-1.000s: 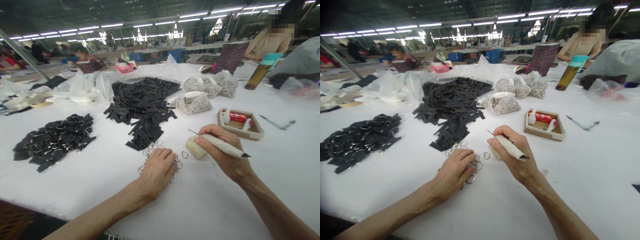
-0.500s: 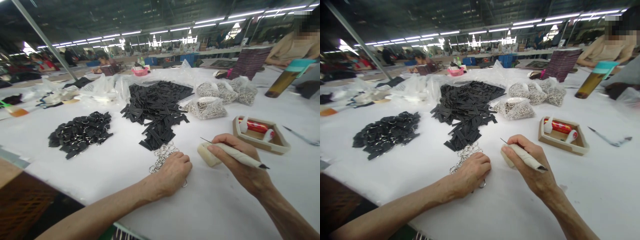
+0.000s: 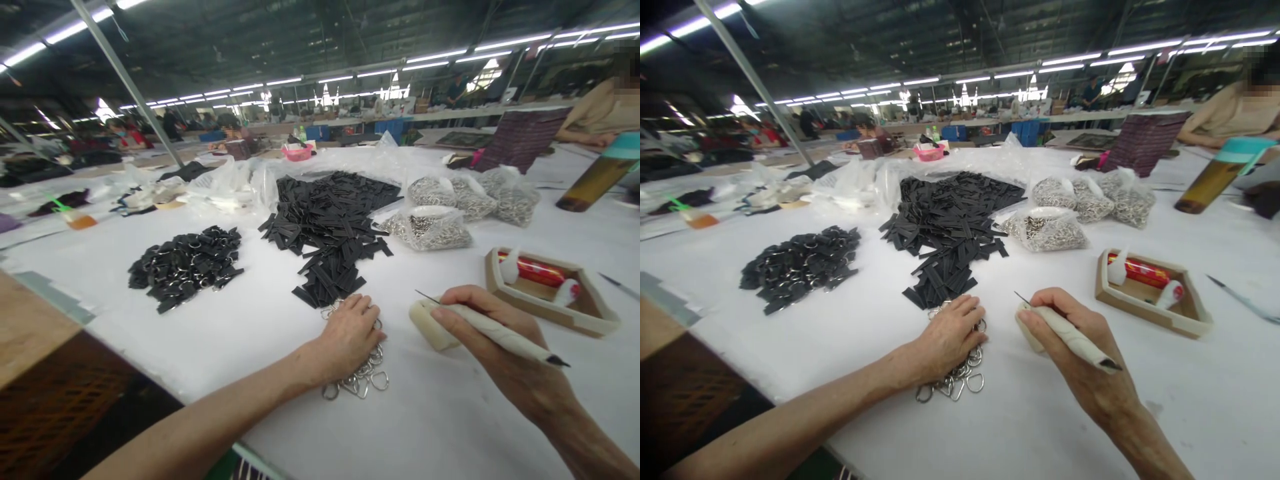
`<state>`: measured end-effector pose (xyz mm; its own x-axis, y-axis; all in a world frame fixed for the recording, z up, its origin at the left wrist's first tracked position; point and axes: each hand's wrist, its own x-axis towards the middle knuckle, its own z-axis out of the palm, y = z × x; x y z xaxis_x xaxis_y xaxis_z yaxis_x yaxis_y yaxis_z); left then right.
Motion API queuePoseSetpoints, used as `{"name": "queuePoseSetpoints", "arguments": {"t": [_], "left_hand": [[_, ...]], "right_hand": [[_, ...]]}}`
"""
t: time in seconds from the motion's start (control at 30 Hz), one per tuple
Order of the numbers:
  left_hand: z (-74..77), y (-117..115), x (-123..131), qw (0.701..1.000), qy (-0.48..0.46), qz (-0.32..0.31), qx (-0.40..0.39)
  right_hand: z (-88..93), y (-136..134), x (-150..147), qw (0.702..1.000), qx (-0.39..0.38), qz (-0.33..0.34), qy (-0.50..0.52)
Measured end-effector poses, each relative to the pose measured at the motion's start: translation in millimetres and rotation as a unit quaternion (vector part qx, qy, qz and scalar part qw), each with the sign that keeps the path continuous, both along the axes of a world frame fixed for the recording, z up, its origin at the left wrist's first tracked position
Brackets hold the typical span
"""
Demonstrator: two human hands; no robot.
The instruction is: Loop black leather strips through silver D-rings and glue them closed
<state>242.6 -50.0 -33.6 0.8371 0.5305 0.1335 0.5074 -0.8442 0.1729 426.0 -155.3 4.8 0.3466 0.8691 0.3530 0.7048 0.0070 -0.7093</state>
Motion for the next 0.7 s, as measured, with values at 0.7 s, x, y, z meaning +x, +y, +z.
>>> {"name": "queuePoseSetpoints", "arguments": {"t": [0.7], "left_hand": [[31.0, 44, 13, 0.983, 0.064, 0.17, 0.026]], "right_hand": [[-0.6, 2, -7, 0.999, -0.014, 0.014, 0.043]]}}
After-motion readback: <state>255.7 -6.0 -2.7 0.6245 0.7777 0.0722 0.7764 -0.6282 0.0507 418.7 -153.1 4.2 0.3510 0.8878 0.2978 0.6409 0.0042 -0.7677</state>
